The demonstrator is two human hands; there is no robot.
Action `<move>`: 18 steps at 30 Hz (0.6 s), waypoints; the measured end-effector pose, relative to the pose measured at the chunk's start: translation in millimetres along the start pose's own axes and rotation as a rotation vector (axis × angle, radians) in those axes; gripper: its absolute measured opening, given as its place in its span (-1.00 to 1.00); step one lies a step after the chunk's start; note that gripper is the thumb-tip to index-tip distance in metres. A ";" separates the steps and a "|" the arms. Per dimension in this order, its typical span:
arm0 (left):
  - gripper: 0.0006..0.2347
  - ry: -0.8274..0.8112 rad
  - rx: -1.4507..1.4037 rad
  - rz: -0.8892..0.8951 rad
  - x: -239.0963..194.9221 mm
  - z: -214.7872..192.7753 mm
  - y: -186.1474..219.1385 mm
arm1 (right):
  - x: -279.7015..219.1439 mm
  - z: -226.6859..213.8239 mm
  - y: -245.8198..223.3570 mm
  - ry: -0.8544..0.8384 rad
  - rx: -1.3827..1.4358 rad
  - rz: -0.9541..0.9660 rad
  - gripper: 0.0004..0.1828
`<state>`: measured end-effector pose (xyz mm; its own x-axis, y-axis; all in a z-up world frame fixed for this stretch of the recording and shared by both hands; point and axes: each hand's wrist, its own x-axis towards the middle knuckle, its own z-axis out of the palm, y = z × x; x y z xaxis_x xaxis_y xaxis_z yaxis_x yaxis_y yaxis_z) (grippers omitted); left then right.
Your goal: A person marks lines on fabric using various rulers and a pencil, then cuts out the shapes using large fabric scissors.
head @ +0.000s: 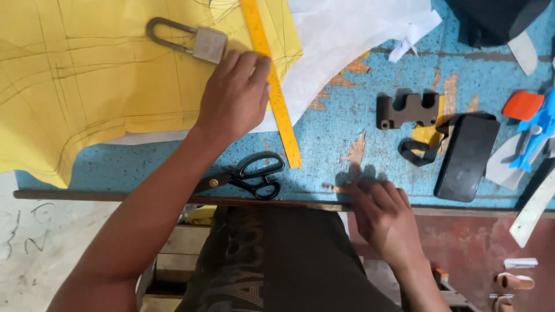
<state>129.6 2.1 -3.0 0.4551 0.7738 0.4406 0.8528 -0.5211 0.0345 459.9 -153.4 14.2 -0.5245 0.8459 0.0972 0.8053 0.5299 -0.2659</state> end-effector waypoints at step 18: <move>-0.88 0.079 0.155 0.071 23.6 3.7 -12.8 | 35.6 -85.2 -0.5 0.679 0.670 0.295 -0.80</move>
<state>130.4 28.3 3.6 0.4989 0.7036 0.5060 0.8515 -0.5068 -0.1347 464.4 -118.3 99.5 0.1090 0.9046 0.4121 0.4461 0.3260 -0.8335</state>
